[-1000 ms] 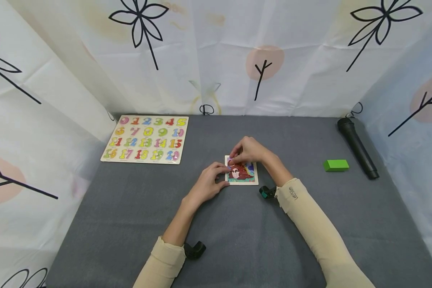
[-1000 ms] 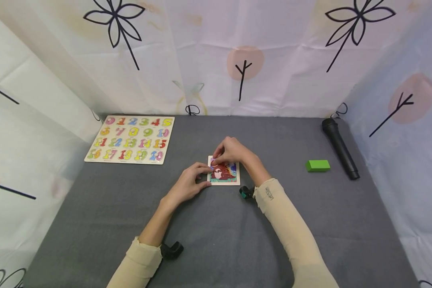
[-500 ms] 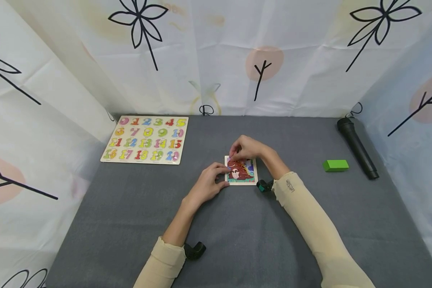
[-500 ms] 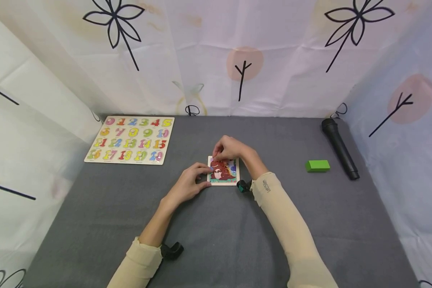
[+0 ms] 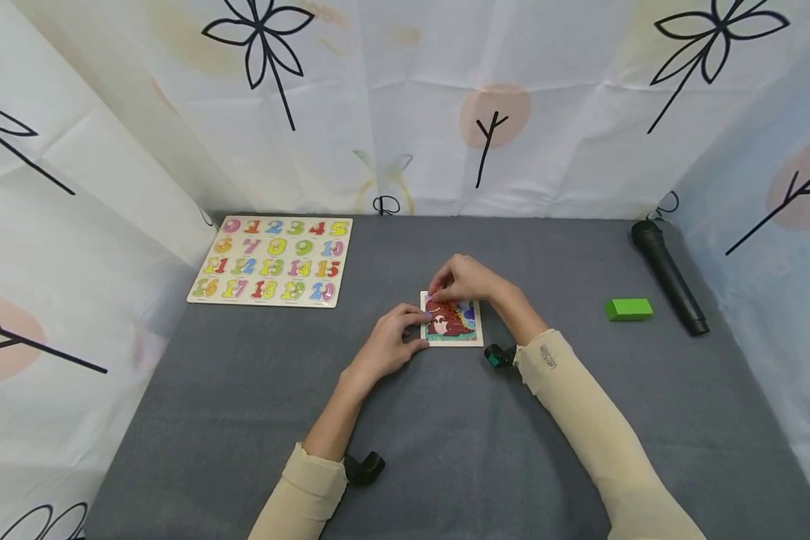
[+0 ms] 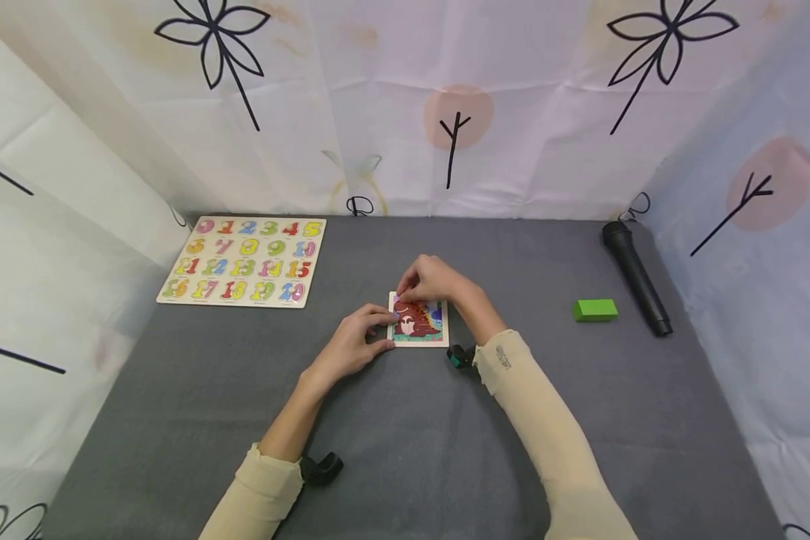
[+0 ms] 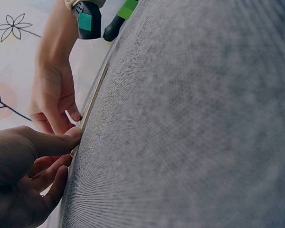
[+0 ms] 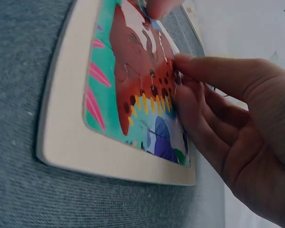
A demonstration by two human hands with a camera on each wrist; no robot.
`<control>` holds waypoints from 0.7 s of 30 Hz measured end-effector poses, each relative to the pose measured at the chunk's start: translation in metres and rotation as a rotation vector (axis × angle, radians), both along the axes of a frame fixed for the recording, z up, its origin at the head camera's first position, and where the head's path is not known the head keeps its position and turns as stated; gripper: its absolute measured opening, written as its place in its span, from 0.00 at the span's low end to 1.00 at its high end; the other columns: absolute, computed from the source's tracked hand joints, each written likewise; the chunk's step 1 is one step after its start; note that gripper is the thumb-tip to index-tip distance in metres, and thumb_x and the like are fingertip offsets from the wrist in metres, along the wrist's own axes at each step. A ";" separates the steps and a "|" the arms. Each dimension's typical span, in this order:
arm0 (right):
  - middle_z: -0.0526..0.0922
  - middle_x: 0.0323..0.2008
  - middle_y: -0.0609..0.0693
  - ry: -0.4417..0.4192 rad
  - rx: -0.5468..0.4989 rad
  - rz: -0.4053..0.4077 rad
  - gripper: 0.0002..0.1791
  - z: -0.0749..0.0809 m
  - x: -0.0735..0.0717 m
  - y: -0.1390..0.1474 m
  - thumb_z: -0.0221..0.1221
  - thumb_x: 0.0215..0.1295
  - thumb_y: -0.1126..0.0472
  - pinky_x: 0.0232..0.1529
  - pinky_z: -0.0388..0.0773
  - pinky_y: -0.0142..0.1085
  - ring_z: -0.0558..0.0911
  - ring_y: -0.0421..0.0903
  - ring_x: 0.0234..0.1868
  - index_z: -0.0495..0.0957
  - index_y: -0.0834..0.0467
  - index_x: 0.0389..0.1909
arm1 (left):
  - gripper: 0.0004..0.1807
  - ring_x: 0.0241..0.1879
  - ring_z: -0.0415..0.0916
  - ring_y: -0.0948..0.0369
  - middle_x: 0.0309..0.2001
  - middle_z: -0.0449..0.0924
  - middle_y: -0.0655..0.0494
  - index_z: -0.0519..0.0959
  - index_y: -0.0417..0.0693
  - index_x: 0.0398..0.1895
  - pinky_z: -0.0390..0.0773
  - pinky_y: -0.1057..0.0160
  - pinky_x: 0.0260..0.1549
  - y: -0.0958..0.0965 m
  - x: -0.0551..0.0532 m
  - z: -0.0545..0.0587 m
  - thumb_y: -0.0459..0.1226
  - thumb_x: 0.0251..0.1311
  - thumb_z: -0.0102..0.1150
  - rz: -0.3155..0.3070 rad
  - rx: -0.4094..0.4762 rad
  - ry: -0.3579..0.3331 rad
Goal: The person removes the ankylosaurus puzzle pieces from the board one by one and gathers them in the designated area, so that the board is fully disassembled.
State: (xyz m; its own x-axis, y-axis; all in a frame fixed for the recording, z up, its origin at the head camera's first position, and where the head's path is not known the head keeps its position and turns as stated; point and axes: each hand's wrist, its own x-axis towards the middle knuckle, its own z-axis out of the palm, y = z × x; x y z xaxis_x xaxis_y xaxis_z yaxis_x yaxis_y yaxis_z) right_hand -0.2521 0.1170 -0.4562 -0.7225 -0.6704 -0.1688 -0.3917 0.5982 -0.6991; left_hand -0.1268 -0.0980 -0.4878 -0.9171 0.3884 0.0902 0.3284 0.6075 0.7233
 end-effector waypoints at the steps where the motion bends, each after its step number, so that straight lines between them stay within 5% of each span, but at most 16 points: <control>1: 0.94 0.36 0.56 0.016 0.012 -0.004 0.07 0.001 0.001 0.000 0.70 0.71 0.62 0.30 0.81 0.32 0.85 0.38 0.26 0.94 0.61 0.43 | 0.21 0.60 0.82 0.50 0.62 0.83 0.46 0.87 0.41 0.61 0.85 0.50 0.56 0.000 0.000 0.000 0.32 0.65 0.76 -0.001 -0.002 -0.003; 21: 0.89 0.30 0.53 -0.090 0.021 0.107 0.07 0.004 -0.010 -0.002 0.65 0.74 0.65 0.31 0.78 0.33 0.80 0.39 0.25 0.90 0.63 0.39 | 0.20 0.58 0.83 0.52 0.61 0.84 0.47 0.88 0.41 0.59 0.85 0.52 0.53 0.000 -0.001 0.000 0.31 0.64 0.76 -0.002 -0.001 0.015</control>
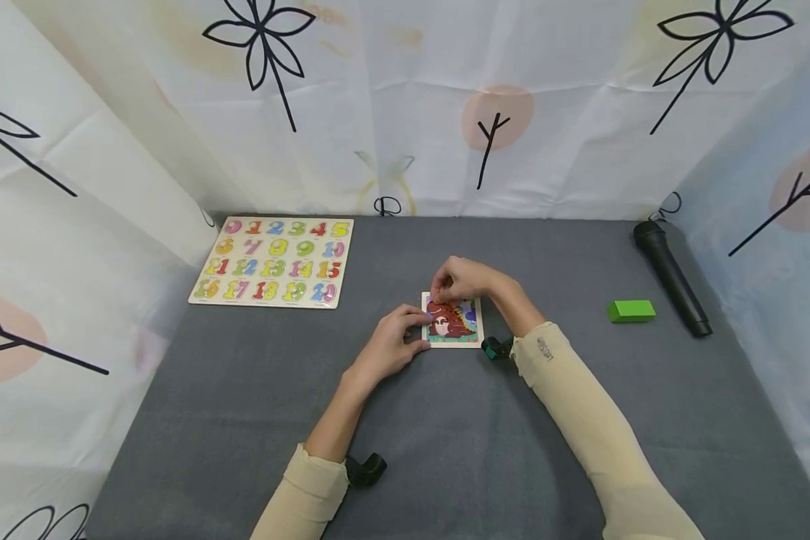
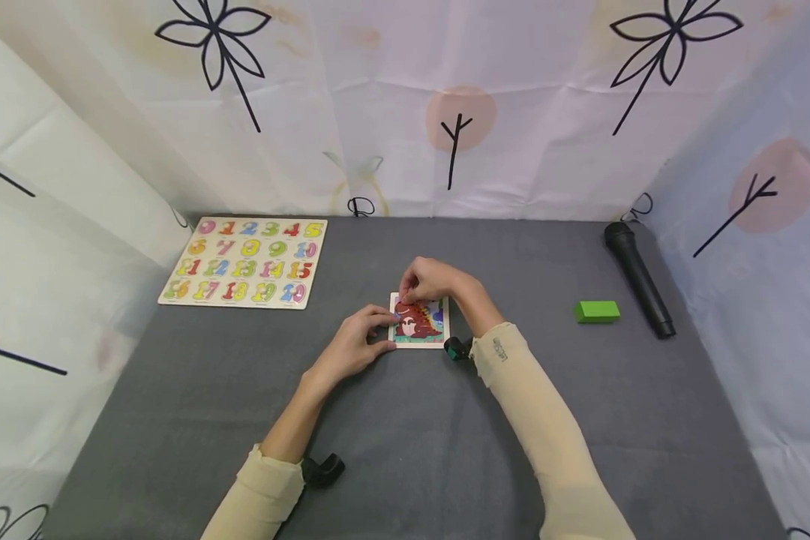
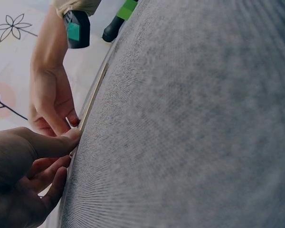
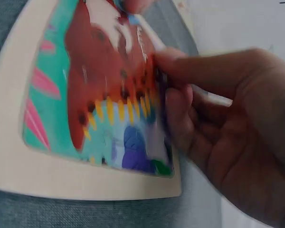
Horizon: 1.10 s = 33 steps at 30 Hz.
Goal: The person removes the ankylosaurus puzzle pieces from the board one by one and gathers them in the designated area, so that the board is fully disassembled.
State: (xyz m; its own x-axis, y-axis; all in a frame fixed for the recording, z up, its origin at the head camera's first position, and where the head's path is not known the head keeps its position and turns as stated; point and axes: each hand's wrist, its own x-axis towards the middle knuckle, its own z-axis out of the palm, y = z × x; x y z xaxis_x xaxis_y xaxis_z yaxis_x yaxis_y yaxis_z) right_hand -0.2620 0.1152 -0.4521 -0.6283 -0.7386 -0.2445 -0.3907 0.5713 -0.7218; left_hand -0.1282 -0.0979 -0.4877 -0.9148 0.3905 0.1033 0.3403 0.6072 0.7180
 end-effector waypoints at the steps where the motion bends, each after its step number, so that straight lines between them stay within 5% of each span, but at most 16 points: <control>1: 0.89 0.30 0.53 0.001 0.002 0.001 0.07 0.000 0.001 0.000 0.65 0.74 0.65 0.31 0.79 0.33 0.81 0.39 0.26 0.91 0.63 0.40 | 0.20 0.58 0.83 0.52 0.61 0.84 0.47 0.88 0.41 0.59 0.85 0.52 0.53 0.000 0.000 0.000 0.31 0.64 0.77 0.002 0.001 -0.001; 10: 0.89 0.33 0.53 0.158 -0.023 -0.006 0.09 -0.002 0.011 0.002 0.64 0.74 0.65 0.37 0.77 0.36 0.79 0.40 0.28 0.91 0.60 0.48 | 0.21 0.59 0.82 0.49 0.62 0.83 0.46 0.87 0.40 0.61 0.85 0.49 0.55 0.001 0.000 -0.001 0.31 0.65 0.76 0.003 0.001 -0.025; 19: 0.92 0.42 0.56 0.301 -0.014 0.109 0.09 0.004 0.008 -0.002 0.67 0.73 0.64 0.40 0.82 0.39 0.86 0.46 0.36 0.94 0.60 0.45 | 0.21 0.60 0.82 0.50 0.63 0.83 0.46 0.87 0.41 0.61 0.85 0.50 0.55 0.000 0.001 0.000 0.32 0.65 0.76 0.005 -0.002 -0.018; 26: 0.86 0.30 0.49 0.190 0.044 0.156 0.04 0.005 -0.004 -0.007 0.71 0.70 0.61 0.34 0.74 0.32 0.76 0.36 0.26 0.91 0.58 0.40 | 0.21 0.59 0.83 0.50 0.61 0.84 0.46 0.88 0.41 0.59 0.85 0.50 0.54 0.001 0.001 -0.001 0.31 0.63 0.77 0.004 -0.002 0.002; 33: 0.90 0.32 0.49 0.119 0.048 0.117 0.07 0.004 -0.009 -0.008 0.77 0.66 0.58 0.35 0.77 0.31 0.80 0.37 0.29 0.92 0.57 0.38 | 0.20 0.58 0.83 0.51 0.61 0.84 0.46 0.88 0.41 0.59 0.85 0.51 0.53 0.000 0.000 0.000 0.31 0.63 0.77 0.004 -0.005 0.008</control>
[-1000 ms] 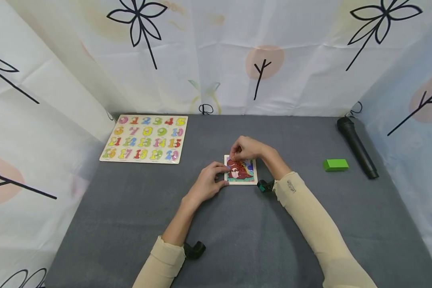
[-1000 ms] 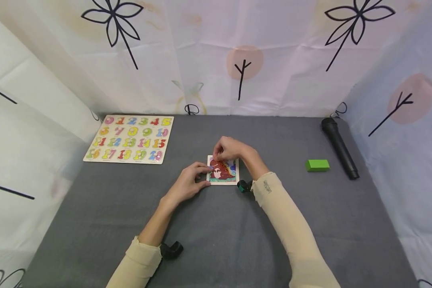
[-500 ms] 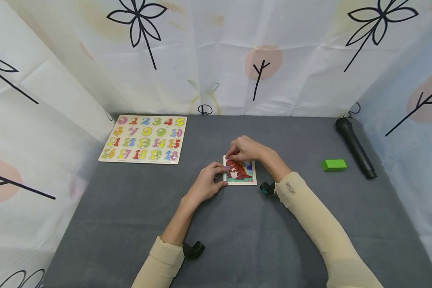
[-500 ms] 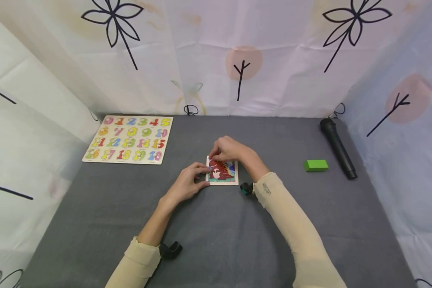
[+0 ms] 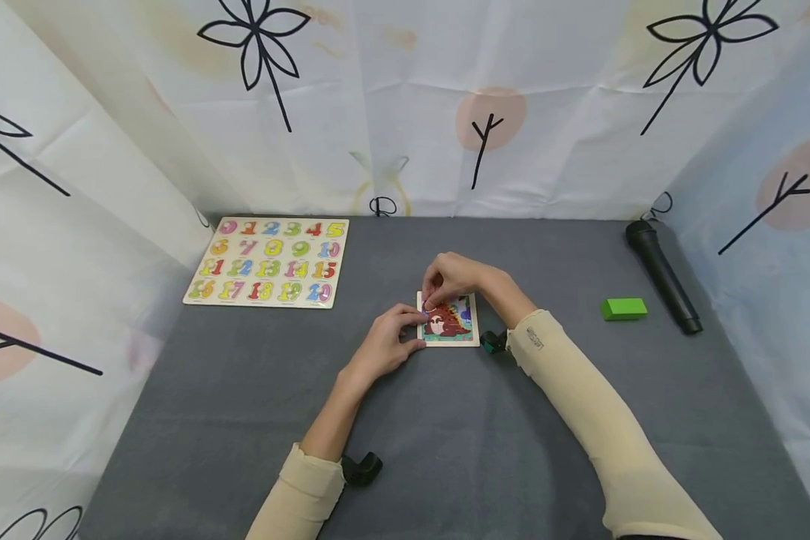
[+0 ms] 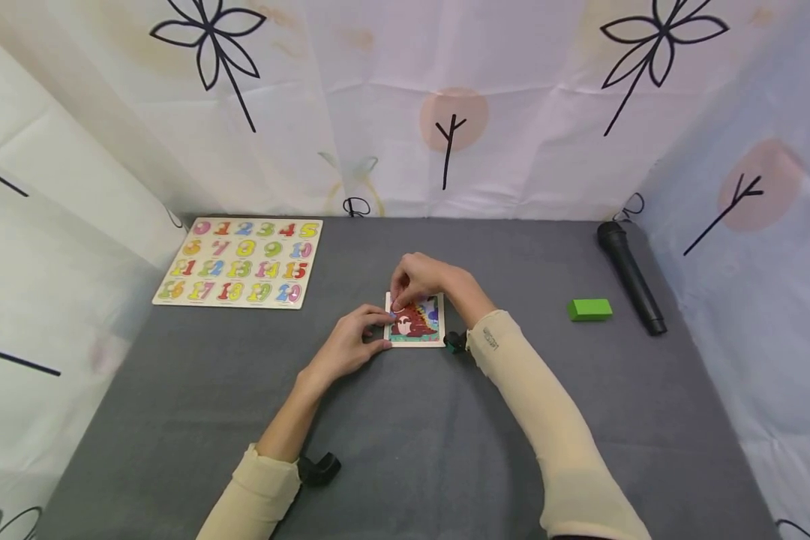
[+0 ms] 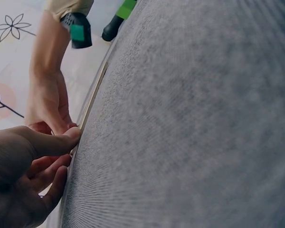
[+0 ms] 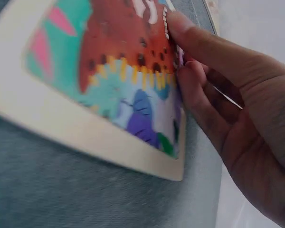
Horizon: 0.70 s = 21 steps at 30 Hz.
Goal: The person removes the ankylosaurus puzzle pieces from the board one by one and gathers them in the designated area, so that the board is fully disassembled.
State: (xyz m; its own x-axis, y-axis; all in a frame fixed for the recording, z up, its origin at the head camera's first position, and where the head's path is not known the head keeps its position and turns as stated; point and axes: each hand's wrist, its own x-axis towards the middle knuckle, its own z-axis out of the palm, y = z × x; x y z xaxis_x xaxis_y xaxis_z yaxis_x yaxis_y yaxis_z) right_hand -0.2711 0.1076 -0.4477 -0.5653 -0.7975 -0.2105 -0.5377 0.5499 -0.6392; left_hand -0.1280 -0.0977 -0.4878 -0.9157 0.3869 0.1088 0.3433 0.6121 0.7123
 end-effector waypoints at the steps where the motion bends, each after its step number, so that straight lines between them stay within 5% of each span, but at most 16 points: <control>1: 0.90 0.33 0.50 0.002 -0.007 -0.006 0.07 -0.001 0.001 0.001 0.76 0.66 0.58 0.36 0.78 0.31 0.81 0.37 0.30 0.92 0.57 0.40 | 0.20 0.59 0.83 0.50 0.61 0.84 0.46 0.88 0.40 0.59 0.85 0.50 0.54 0.000 0.000 0.000 0.31 0.63 0.77 0.002 0.002 -0.004; 6: 0.91 0.38 0.51 0.071 -0.033 0.010 0.11 -0.004 0.006 0.007 0.74 0.69 0.59 0.39 0.81 0.33 0.83 0.38 0.34 0.92 0.58 0.49 | 0.20 0.59 0.83 0.50 0.61 0.84 0.46 0.88 0.40 0.59 0.85 0.50 0.55 0.000 0.001 0.000 0.31 0.64 0.77 0.007 0.001 -0.018; 11: 0.93 0.39 0.51 0.161 -0.062 0.031 0.09 -0.005 0.008 0.011 0.74 0.69 0.58 0.38 0.79 0.34 0.84 0.40 0.34 0.94 0.58 0.44 | 0.20 0.59 0.83 0.50 0.61 0.84 0.46 0.88 0.41 0.59 0.86 0.51 0.54 0.001 0.000 0.000 0.31 0.63 0.77 0.000 0.003 -0.013; 21: 0.95 0.42 0.56 0.046 -0.049 -0.155 0.06 -0.003 0.018 0.017 0.72 0.70 0.62 0.37 0.81 0.31 0.90 0.41 0.36 0.95 0.59 0.43 | 0.20 0.58 0.83 0.52 0.61 0.84 0.47 0.88 0.41 0.59 0.85 0.52 0.53 0.001 0.000 0.000 0.31 0.64 0.77 0.011 -0.008 -0.016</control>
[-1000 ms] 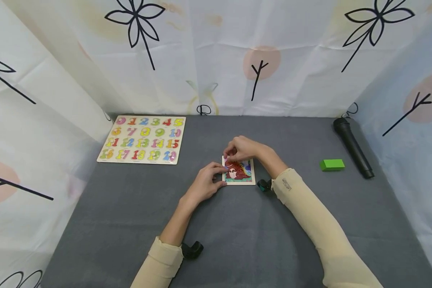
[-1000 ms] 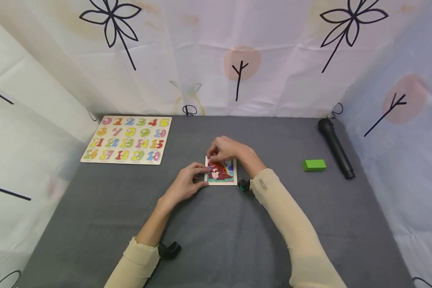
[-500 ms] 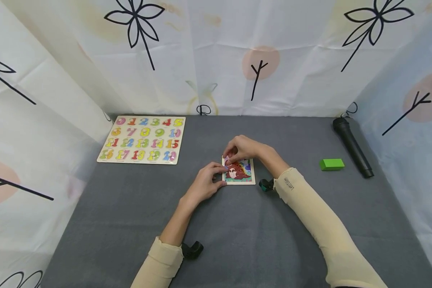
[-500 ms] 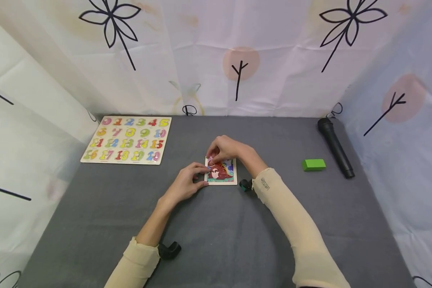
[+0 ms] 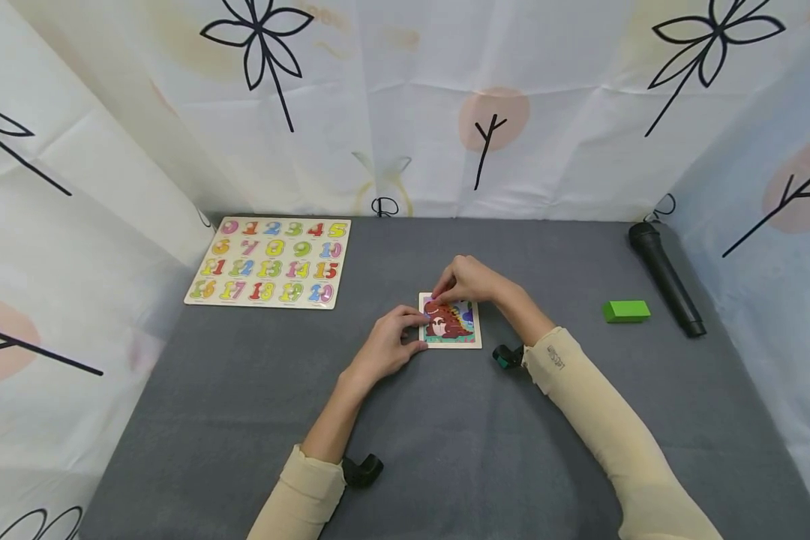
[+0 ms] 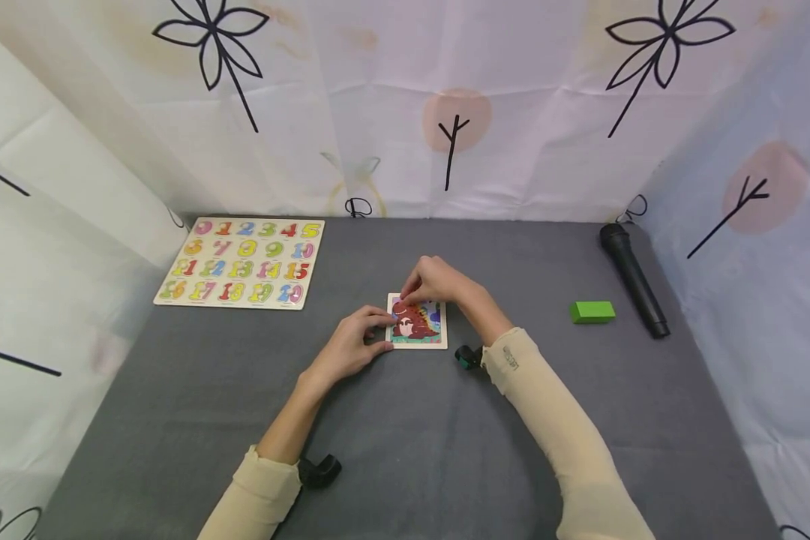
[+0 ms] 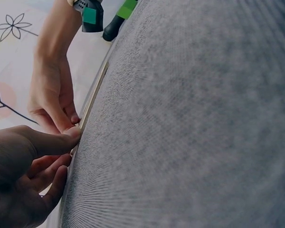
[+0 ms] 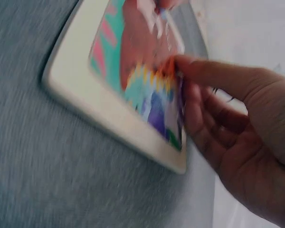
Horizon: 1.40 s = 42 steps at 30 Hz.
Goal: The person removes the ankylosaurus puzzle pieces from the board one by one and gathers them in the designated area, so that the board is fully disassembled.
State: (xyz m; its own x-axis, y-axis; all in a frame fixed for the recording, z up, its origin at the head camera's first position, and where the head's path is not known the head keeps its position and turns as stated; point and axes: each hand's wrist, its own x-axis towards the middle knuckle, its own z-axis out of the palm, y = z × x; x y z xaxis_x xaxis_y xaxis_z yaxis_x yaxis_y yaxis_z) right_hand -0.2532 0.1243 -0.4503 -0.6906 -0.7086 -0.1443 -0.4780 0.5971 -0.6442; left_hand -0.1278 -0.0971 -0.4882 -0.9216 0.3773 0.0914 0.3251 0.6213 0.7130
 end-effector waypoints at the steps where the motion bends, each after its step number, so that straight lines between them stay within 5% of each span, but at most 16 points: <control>1: 0.95 0.42 0.56 -0.017 0.004 -0.015 0.06 0.001 0.001 -0.001 0.72 0.70 0.62 0.36 0.81 0.31 0.89 0.41 0.35 0.94 0.59 0.43 | 0.20 0.58 0.83 0.51 0.61 0.84 0.46 0.88 0.41 0.59 0.85 0.52 0.53 0.000 0.000 0.000 0.31 0.64 0.77 -0.001 0.002 -0.002; 21: 0.90 0.32 0.53 -0.142 0.049 0.044 0.05 0.004 -0.006 -0.006 0.73 0.68 0.62 0.33 0.78 0.31 0.82 0.40 0.28 0.90 0.61 0.37 | 0.20 0.58 0.83 0.51 0.61 0.84 0.47 0.88 0.41 0.59 0.85 0.51 0.53 0.001 0.002 -0.001 0.31 0.63 0.77 0.001 0.022 -0.010; 33: 0.92 0.41 0.54 -0.053 0.077 -0.021 0.13 0.009 0.007 -0.004 0.77 0.64 0.60 0.48 0.86 0.38 0.88 0.45 0.42 0.90 0.61 0.45 | 0.21 0.55 0.82 0.53 0.58 0.84 0.46 0.86 0.41 0.60 0.84 0.52 0.53 0.001 0.000 -0.001 0.31 0.63 0.77 0.016 0.013 -0.021; 42: 0.94 0.40 0.52 -0.053 0.081 -0.043 0.12 0.009 0.007 0.002 0.78 0.63 0.60 0.47 0.87 0.38 0.90 0.43 0.41 0.92 0.59 0.45 | 0.26 0.53 0.80 0.54 0.57 0.82 0.46 0.83 0.40 0.63 0.83 0.55 0.52 0.002 0.000 0.001 0.31 0.62 0.78 0.045 0.017 -0.049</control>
State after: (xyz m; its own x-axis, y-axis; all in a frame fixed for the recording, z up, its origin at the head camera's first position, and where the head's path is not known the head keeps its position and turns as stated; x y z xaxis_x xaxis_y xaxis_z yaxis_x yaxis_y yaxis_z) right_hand -0.2458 0.1258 -0.4410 -0.7103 -0.6628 -0.2370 -0.4172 0.6676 -0.6166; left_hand -0.1276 -0.0953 -0.4876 -0.9411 0.3341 0.0522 0.2618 0.6222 0.7378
